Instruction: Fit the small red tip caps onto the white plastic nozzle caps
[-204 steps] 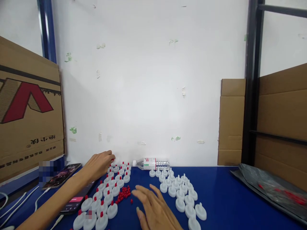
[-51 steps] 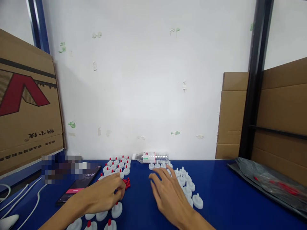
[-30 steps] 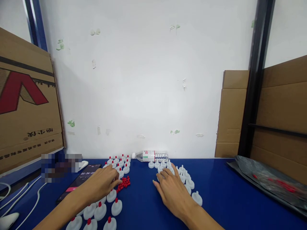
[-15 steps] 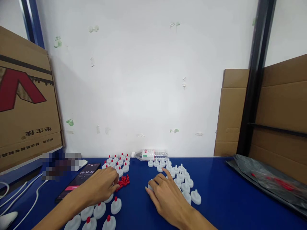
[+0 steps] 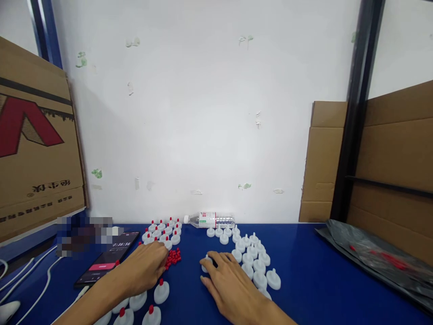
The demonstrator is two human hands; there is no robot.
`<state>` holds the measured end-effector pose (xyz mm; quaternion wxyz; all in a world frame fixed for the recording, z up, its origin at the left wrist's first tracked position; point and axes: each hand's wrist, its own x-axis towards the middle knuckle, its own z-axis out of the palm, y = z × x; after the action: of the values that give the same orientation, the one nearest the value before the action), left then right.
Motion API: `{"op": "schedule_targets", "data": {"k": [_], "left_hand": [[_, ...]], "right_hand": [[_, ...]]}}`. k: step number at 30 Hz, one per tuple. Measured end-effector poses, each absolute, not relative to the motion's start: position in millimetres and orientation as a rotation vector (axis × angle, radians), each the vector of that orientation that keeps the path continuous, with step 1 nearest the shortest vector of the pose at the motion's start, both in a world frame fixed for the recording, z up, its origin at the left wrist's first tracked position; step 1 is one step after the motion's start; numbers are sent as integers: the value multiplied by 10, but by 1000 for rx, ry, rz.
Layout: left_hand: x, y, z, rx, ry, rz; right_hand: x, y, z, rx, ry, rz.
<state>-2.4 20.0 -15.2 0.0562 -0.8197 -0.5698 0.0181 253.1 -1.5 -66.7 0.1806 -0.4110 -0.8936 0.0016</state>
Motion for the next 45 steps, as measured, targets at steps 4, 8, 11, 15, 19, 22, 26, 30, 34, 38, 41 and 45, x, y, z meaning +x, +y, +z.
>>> {"op": "schedule_targets", "data": {"k": [4,8,11,15,19,22,26,30,34,38,41,45], "left_hand": [[-18,211,-109,-2449,-1705,-12],[42,258,-111,-2447,-1697,-176],[118,264,-159,-2536,-1558,-421],[208,210,-219,-2701,-1363,-635],[243,184,-258,-2858,-1204,-681],[246,193,-290,-2907,-1105,-644],[258,197,-313,-2908,-1105,-646],[282,178,-290,-2891,-1192,-654],[299,146,-266,-2824,-1269,-673],[319,104,-275,-2870,-1197,-751],[340,62,-292,-2914,-1226,-826],[364,18,-310,-2950,-1297,-906]], "right_hand": [[2524,-5,-666,-1141,-2477,109],[2512,-7,-681,-1069,-2453,137],[2497,-11,-699,-1011,-2481,71],[2483,-12,-705,-1015,-2474,13],[2505,-11,-677,-1021,-2483,44],[2530,-6,-662,-1010,-2499,61],[2535,4,-658,-963,-2451,91],[2513,-2,-633,-836,-2316,244],[2515,-20,-636,-812,-2123,323],[2530,-40,-682,-836,-2042,324],[2532,-48,-712,-795,-2048,303],[2537,-38,-740,-720,-2084,286]]}}
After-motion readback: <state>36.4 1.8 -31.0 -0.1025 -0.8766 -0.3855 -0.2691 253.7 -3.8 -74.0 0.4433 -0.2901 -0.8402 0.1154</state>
